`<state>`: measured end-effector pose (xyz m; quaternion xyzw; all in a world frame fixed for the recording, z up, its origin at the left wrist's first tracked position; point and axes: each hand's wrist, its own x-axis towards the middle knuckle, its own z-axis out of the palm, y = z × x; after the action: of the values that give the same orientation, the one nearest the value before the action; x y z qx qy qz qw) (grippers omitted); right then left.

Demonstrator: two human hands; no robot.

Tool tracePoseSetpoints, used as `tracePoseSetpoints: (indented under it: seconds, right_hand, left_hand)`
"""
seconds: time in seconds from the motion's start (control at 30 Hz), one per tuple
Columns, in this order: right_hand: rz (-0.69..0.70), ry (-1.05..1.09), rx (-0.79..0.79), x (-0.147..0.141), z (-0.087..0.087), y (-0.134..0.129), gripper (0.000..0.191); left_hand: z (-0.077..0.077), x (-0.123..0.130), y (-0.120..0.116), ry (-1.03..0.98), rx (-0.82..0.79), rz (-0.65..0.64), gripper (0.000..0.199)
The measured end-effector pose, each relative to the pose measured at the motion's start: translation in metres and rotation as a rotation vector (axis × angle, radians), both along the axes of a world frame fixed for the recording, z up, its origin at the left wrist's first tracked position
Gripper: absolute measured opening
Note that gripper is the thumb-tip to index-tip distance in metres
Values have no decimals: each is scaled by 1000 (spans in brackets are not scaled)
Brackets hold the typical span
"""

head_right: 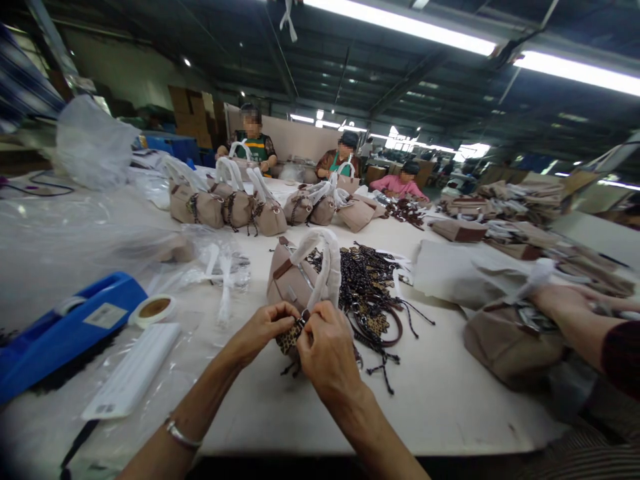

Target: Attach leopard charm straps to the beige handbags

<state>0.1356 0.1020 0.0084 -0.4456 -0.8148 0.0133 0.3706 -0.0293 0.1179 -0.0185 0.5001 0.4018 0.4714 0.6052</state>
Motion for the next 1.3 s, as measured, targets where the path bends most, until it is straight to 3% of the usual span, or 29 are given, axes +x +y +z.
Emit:
tracePoseSetpoints:
  seconds: [0.27,0.4,0.63,0.83,1.0,1.2,1.3]
  right_hand:
    - [-45,-223,56,-5,10,-2,21]
    - [-26,-330,67,-7,18,-2,21]
    - [-112,-453,36,-23,25,0,15]
    - [-47,-378,108,-21,19,-5,21]
    - [-41,-250,96,-15,9,-6,22]
    - [82,-73,44,-4,2,-5,11]
    - [115,-55,49,5,6,-6,13]
  left_hand:
    - [0,-2,-4,192,137,56,12]
    - [5,-1,-7,279,212,91,11]
    - [11,1,-12,346,274,140,10]
    - [9,-1,-8,328,228,166,14]
    - [16,0,-6,388,341,178,8]
    - [24,-11,4,319,331,-45,7]
    - [19,-10,9,242,306,-58,12]
